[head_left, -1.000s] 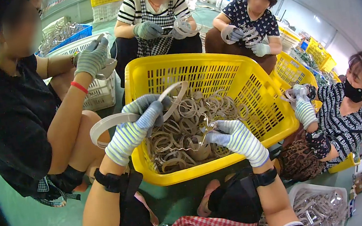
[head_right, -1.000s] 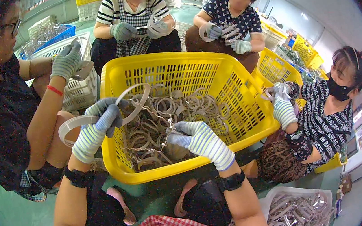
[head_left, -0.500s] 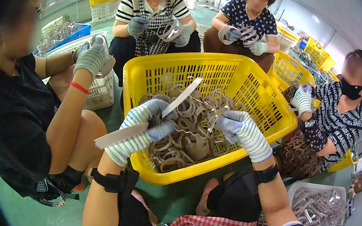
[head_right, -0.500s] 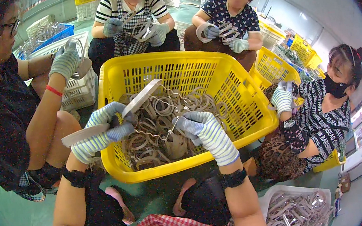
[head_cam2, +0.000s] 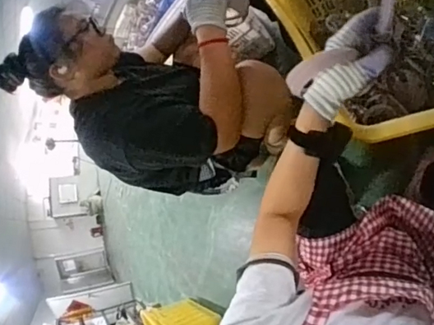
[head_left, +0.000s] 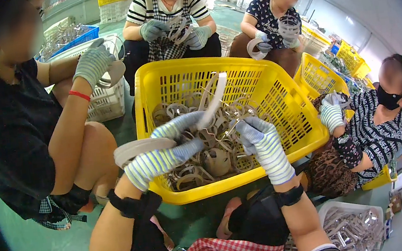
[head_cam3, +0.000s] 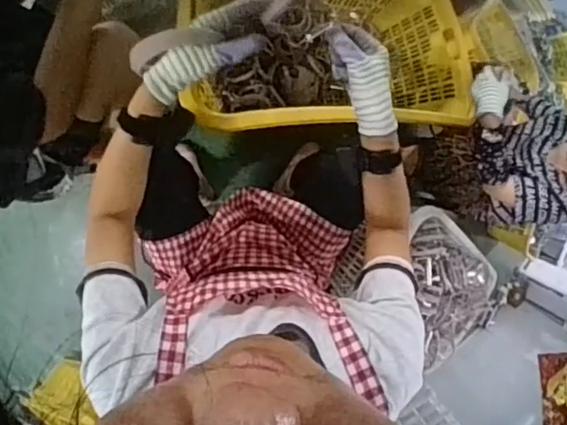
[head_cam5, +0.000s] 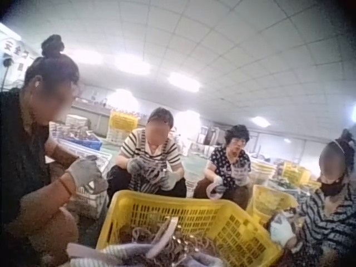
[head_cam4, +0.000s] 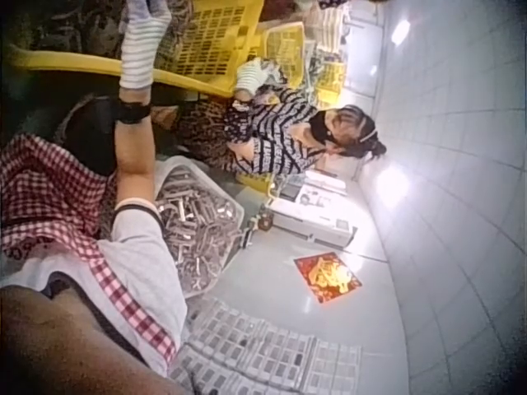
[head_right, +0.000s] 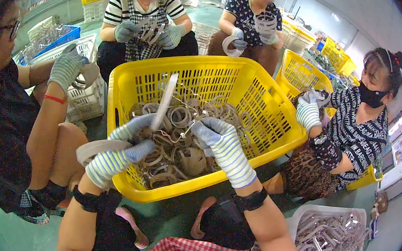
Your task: Sort metal and plastic components from a yellow basket into other containers while squatting on the floor.
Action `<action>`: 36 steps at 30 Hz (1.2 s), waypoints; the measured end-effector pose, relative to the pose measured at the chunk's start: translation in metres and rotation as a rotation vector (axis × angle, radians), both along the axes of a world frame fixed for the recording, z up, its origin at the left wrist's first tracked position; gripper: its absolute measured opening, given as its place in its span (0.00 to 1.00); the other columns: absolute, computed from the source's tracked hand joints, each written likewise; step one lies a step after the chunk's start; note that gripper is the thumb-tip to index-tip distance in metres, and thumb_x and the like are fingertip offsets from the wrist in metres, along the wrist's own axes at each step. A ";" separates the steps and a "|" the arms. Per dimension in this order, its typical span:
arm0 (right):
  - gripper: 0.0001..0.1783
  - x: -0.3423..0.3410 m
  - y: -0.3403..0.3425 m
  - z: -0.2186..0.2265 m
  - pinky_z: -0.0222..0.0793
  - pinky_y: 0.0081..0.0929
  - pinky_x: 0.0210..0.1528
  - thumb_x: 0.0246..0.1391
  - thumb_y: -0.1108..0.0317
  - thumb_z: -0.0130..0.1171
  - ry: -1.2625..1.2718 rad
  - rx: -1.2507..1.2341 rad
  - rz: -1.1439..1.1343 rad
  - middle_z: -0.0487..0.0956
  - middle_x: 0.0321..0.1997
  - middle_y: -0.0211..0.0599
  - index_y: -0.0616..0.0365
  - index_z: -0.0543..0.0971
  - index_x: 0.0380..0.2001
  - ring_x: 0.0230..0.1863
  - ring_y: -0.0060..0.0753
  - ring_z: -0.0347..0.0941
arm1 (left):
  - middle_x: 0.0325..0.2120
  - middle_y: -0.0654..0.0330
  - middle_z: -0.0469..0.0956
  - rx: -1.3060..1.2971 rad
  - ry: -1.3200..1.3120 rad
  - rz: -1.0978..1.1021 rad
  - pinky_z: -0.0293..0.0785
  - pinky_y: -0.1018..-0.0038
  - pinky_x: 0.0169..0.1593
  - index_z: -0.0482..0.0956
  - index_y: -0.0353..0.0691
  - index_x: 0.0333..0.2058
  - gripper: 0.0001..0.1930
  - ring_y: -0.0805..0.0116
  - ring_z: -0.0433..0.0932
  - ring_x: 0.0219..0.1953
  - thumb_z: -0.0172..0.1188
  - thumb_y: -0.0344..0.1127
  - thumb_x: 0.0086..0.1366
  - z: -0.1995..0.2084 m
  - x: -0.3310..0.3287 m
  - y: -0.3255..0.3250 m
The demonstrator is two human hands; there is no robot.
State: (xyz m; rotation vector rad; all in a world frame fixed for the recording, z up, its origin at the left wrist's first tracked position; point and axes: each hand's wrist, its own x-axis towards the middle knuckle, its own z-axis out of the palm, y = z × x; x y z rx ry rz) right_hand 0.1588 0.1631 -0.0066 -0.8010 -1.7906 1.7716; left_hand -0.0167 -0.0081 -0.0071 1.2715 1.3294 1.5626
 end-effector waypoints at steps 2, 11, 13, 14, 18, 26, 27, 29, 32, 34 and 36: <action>0.12 -0.002 -0.001 -0.004 0.57 0.12 0.20 0.52 0.57 0.62 0.033 0.029 0.000 0.72 0.19 0.19 0.54 0.79 0.30 0.17 0.10 0.63 | 0.53 0.57 0.69 0.108 0.114 0.013 0.60 0.74 0.59 0.62 0.37 0.60 0.30 0.69 0.65 0.56 0.60 0.32 0.59 -0.001 0.009 0.005; 0.19 -0.005 0.000 -0.014 0.56 0.18 0.19 0.55 0.52 0.59 0.259 -0.310 0.240 0.68 0.16 0.24 0.59 0.77 0.34 0.14 0.18 0.59 | 0.47 0.65 0.71 0.099 -0.121 0.350 0.68 0.82 0.38 0.61 0.44 0.61 0.29 0.82 0.69 0.31 0.55 0.30 0.60 0.010 -0.004 0.002; 0.20 -0.005 -0.004 -0.012 0.54 0.19 0.17 0.56 0.50 0.57 0.245 -0.356 0.327 0.67 0.15 0.24 0.60 0.77 0.34 0.13 0.19 0.57 | 0.46 0.65 0.71 0.122 0.045 0.344 0.67 0.83 0.38 0.61 0.45 0.61 0.29 0.81 0.69 0.33 0.55 0.29 0.60 0.004 -0.002 0.007; 0.21 -0.004 -0.008 -0.006 0.52 0.20 0.17 0.56 0.49 0.56 0.217 -0.426 0.399 0.65 0.14 0.23 0.60 0.77 0.34 0.12 0.18 0.56 | 0.46 0.66 0.70 0.121 0.041 0.299 0.67 0.82 0.40 0.60 0.46 0.61 0.30 0.82 0.69 0.35 0.56 0.29 0.60 0.003 -0.002 0.006; 0.23 -0.008 -0.014 -0.007 0.50 0.19 0.18 0.57 0.47 0.53 0.260 -0.528 0.436 0.62 0.12 0.21 0.59 0.77 0.34 0.12 0.16 0.53 | 0.48 0.65 0.70 0.033 -0.076 0.225 0.66 0.79 0.47 0.60 0.45 0.62 0.29 0.77 0.69 0.44 0.56 0.31 0.62 -0.005 0.001 0.007; 0.14 -0.007 -0.008 -0.009 0.59 0.18 0.21 0.55 0.56 0.58 0.332 -0.336 0.256 0.68 0.17 0.22 0.56 0.76 0.35 0.14 0.14 0.59 | 0.47 0.60 0.72 0.136 0.180 0.299 0.65 0.75 0.50 0.62 0.40 0.60 0.29 0.73 0.68 0.45 0.59 0.30 0.60 -0.007 0.013 0.015; 0.13 -0.008 -0.012 -0.006 0.61 0.17 0.22 0.54 0.58 0.59 0.252 -0.177 0.153 0.70 0.19 0.23 0.56 0.76 0.36 0.16 0.15 0.62 | 0.52 0.59 0.70 0.066 0.118 0.266 0.61 0.72 0.59 0.61 0.40 0.60 0.29 0.70 0.66 0.55 0.58 0.30 0.61 -0.006 0.012 0.014; 0.12 -0.011 -0.016 -0.004 0.62 0.15 0.23 0.53 0.60 0.60 0.174 -0.019 0.059 0.72 0.21 0.24 0.55 0.76 0.37 0.18 0.15 0.65 | 0.52 0.59 0.70 0.092 0.163 0.295 0.63 0.72 0.58 0.62 0.40 0.60 0.29 0.69 0.68 0.54 0.59 0.30 0.60 -0.011 0.009 0.013; 0.14 -0.008 -0.013 -0.010 0.63 0.13 0.24 0.52 0.58 0.60 0.188 0.005 0.071 0.74 0.23 0.24 0.56 0.76 0.38 0.21 0.15 0.68 | 0.48 0.55 0.70 0.305 0.541 0.436 0.70 0.77 0.42 0.65 0.41 0.57 0.32 0.70 0.70 0.39 0.64 0.29 0.53 -0.011 0.009 0.015; 0.17 -0.006 -0.013 -0.013 0.64 0.14 0.24 0.53 0.54 0.60 0.188 -0.164 0.222 0.74 0.23 0.25 0.56 0.76 0.37 0.20 0.16 0.68 | 0.55 0.52 0.64 0.154 0.283 0.415 0.67 0.70 0.53 0.61 0.40 0.59 0.38 0.60 0.69 0.50 0.68 0.32 0.50 -0.002 0.017 0.009; 0.18 -0.005 -0.020 -0.009 0.64 0.14 0.24 0.53 0.52 0.60 0.139 -0.258 0.275 0.74 0.23 0.25 0.56 0.77 0.36 0.20 0.16 0.68 | 0.56 0.50 0.62 0.167 0.375 0.429 0.63 0.67 0.57 0.58 0.39 0.60 0.41 0.57 0.66 0.55 0.70 0.33 0.48 -0.003 0.014 0.010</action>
